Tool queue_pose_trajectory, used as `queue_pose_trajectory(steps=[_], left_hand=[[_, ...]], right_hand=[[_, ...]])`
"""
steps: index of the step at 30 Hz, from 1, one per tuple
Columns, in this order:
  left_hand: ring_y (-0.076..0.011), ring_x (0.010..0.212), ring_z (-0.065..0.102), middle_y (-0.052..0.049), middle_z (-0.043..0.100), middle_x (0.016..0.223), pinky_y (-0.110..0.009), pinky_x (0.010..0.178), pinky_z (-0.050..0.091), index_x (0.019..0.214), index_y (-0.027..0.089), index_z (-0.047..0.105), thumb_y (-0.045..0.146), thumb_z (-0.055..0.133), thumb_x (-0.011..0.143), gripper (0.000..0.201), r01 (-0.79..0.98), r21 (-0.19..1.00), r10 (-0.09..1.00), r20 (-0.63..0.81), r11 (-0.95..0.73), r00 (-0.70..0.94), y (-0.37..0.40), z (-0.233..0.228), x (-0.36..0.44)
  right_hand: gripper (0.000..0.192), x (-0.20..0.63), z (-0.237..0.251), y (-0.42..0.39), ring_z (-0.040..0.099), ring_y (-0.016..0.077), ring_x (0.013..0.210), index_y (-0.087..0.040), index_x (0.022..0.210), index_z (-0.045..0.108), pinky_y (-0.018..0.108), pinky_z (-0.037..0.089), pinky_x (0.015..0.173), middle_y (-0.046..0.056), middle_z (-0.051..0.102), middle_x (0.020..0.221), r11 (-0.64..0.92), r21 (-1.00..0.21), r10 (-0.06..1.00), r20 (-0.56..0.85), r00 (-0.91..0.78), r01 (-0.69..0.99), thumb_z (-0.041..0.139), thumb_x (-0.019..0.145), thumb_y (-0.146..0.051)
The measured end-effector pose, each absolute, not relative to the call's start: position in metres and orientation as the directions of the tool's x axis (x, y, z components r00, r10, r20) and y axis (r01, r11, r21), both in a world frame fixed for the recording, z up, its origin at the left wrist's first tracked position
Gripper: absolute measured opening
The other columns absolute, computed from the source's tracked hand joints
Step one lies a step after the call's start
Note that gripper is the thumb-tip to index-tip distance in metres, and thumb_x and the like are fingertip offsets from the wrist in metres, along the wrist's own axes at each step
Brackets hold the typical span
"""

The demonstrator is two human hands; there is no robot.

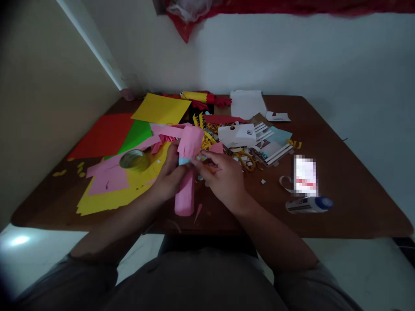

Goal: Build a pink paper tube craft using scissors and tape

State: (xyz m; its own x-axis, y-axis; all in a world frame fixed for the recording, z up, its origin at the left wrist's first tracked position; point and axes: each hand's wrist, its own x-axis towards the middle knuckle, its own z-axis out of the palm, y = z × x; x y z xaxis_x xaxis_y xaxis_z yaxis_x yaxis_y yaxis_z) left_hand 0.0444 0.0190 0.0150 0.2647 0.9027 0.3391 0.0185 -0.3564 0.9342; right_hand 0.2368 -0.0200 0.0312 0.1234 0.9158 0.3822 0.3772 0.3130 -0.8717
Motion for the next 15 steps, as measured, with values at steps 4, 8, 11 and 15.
queue_pose_trajectory(steps=[4, 8, 11, 15], left_hand=[[-0.0299, 0.131, 0.068, -0.011, 0.067, 0.149, -0.047, 0.110, 0.061, 0.156, 0.030, 0.051, 0.035, 0.073, 0.099, 0.061, -0.046, 0.936, 0.912, 0.350, -0.348, 0.216, 0.021, 0.014, 0.046], [-0.0264, 0.113, 0.076, -0.010, 0.073, 0.142, -0.043, 0.092, 0.067, 0.152, 0.030, 0.048, 0.038, 0.076, 0.099, 0.060, -0.194, 0.958, 0.930, 0.259, -0.213, 0.260, 0.020, 0.017, 0.052], [-0.0254, 0.103, 0.078, -0.010, 0.076, 0.137, -0.043, 0.086, 0.069, 0.149, 0.028, 0.050, 0.037, 0.079, 0.096, 0.060, -0.266, 0.958, 0.940, 0.187, -0.109, 0.287, 0.017, 0.020, 0.055], [-0.0263, 0.104, 0.076, -0.008, 0.074, 0.134, -0.048, 0.090, 0.068, 0.151, 0.030, 0.054, 0.031, 0.071, 0.097, 0.056, -0.235, 0.967, 0.937, 0.170, -0.099, 0.305, 0.014, 0.021, 0.055]], right_hand=[[0.035, 0.233, 0.035, -0.021, 0.086, 0.0263, 0.093, -0.031, 0.122, 0.095, 0.043, 0.072, 0.087, 0.007, 0.093, 0.116, 0.222, -0.970, 0.960, 0.235, 0.150, 0.100, 0.094, 0.096, -0.054], [0.038, 0.234, 0.038, -0.016, 0.082, 0.0215, 0.087, -0.029, 0.108, 0.095, 0.038, 0.071, 0.085, 0.005, 0.091, 0.103, 0.125, -0.980, 0.982, 0.100, 0.161, -0.153, 0.104, 0.083, -0.055], [0.038, 0.235, 0.039, -0.013, 0.080, 0.0201, 0.081, -0.027, 0.100, 0.093, 0.037, 0.070, 0.084, 0.002, 0.088, 0.089, 0.094, -0.969, 0.986, 0.058, 0.157, -0.229, 0.106, 0.078, -0.056], [0.040, 0.234, 0.039, -0.011, 0.077, 0.0194, 0.073, -0.026, 0.091, 0.090, 0.036, 0.069, 0.078, 0.002, 0.084, 0.080, 0.076, -0.957, 0.989, 0.036, 0.144, -0.282, 0.105, 0.078, -0.060]])
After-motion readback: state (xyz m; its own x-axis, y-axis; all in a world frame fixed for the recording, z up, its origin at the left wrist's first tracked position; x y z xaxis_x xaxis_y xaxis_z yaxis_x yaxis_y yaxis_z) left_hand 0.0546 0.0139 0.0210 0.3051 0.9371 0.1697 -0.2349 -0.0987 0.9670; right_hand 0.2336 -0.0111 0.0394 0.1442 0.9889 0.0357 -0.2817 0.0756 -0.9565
